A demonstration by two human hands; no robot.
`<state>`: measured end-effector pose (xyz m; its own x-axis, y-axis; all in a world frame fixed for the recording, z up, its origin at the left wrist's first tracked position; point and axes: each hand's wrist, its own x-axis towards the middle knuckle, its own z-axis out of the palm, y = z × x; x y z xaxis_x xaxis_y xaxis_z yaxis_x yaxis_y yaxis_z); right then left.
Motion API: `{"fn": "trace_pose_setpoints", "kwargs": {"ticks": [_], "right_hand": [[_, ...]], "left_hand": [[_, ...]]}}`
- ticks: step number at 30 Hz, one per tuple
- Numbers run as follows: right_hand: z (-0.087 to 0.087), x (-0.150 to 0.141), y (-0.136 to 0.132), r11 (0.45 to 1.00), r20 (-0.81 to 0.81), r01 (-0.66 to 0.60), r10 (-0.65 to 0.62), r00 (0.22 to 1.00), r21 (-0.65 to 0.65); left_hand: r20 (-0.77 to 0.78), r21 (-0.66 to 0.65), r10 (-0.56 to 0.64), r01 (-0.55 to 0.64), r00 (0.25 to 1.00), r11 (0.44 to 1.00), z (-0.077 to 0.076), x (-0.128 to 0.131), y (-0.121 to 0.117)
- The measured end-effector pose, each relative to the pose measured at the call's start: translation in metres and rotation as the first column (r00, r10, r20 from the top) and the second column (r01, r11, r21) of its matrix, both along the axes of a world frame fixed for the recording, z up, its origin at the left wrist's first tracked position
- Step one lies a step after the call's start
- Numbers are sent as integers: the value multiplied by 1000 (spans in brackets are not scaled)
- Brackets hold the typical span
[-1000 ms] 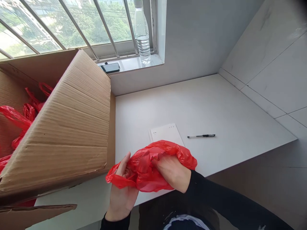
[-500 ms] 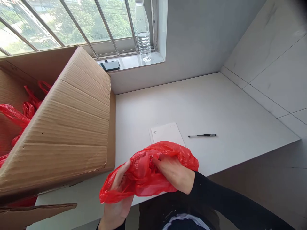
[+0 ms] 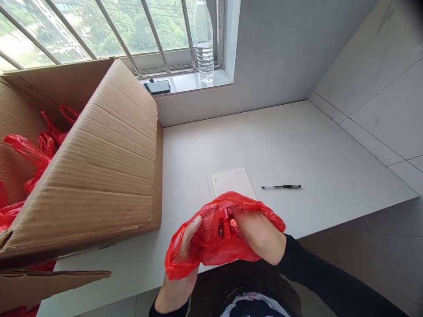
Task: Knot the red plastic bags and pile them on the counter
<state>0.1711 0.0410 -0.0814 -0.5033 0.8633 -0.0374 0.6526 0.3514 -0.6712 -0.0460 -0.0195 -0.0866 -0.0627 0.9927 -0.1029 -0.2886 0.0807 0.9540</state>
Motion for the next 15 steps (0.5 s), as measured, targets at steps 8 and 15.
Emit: {"fn": "trace_pose_setpoints", "kwargs": {"ticks": [8, 15], "right_hand": [[-4, 7, 8, 992, 19, -29, 27, 999, 120], [11, 0, 10, 997, 284, 37, -56, 957, 73]], "left_hand": [[28, -44, -11, 12, 1000, 999, 2, 0, 0], [-20, -109, 50, -51, 999, 993, -2, -1, -3]]}}
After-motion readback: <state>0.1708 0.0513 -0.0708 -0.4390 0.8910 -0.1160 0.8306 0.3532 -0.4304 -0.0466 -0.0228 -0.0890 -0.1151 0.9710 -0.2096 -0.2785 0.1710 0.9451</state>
